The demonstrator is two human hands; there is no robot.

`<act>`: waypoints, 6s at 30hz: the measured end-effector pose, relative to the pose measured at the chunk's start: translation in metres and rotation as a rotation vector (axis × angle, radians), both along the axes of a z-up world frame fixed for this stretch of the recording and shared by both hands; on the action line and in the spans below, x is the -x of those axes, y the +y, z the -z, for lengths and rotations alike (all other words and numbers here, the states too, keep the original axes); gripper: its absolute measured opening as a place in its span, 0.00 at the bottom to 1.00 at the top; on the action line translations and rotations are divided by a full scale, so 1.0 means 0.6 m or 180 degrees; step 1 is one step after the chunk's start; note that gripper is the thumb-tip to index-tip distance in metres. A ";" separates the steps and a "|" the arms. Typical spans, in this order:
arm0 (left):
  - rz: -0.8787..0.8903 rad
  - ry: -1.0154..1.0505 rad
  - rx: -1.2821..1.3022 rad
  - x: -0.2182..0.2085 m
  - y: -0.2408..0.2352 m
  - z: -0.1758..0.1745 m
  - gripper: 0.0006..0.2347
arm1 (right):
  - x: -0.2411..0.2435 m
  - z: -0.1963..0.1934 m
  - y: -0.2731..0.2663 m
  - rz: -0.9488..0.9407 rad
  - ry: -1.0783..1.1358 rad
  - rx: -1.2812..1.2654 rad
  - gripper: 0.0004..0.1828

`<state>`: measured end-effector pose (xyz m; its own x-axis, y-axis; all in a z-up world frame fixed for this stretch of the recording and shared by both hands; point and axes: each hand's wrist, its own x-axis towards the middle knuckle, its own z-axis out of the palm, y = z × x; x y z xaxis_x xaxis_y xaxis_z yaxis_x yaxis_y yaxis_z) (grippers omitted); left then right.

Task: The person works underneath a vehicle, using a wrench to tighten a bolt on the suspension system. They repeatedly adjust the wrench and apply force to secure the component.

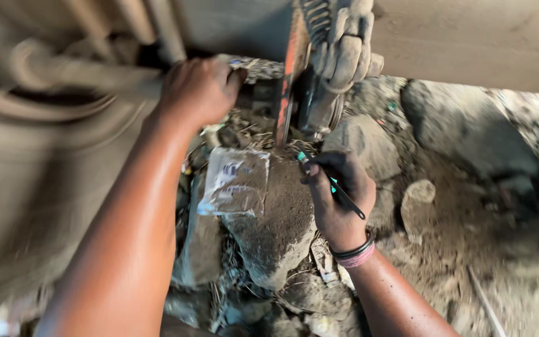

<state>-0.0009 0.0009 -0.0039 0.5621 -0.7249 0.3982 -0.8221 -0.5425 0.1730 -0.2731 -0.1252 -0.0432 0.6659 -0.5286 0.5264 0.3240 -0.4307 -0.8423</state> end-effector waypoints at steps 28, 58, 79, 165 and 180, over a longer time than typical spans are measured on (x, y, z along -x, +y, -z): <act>0.0240 -0.1336 0.0720 0.035 0.014 0.006 0.18 | -0.029 -0.022 0.042 0.1212 0.0427 0.1417 0.04; -0.0006 -0.1127 0.0133 0.031 0.021 0.017 0.19 | -0.038 -0.022 0.040 0.1128 0.0129 0.0499 0.06; -0.0016 -0.1273 0.0613 0.046 0.020 0.034 0.11 | -0.059 -0.012 0.022 0.0935 -0.0030 0.1183 0.04; 0.0101 -0.1184 0.0657 0.060 0.030 0.036 0.11 | -0.096 0.145 0.019 -0.1953 -0.0683 -0.5272 0.11; 0.0095 -0.1141 0.0577 0.065 0.028 0.022 0.12 | -0.068 0.082 0.009 -0.0618 -0.0726 -0.4415 0.12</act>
<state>-0.0399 0.0179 -0.0170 0.3440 -0.6387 0.6882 -0.8627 -0.5044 -0.0369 -0.2320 -0.1199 -0.0925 0.7588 -0.6087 -0.2317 0.4656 0.7557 -0.4606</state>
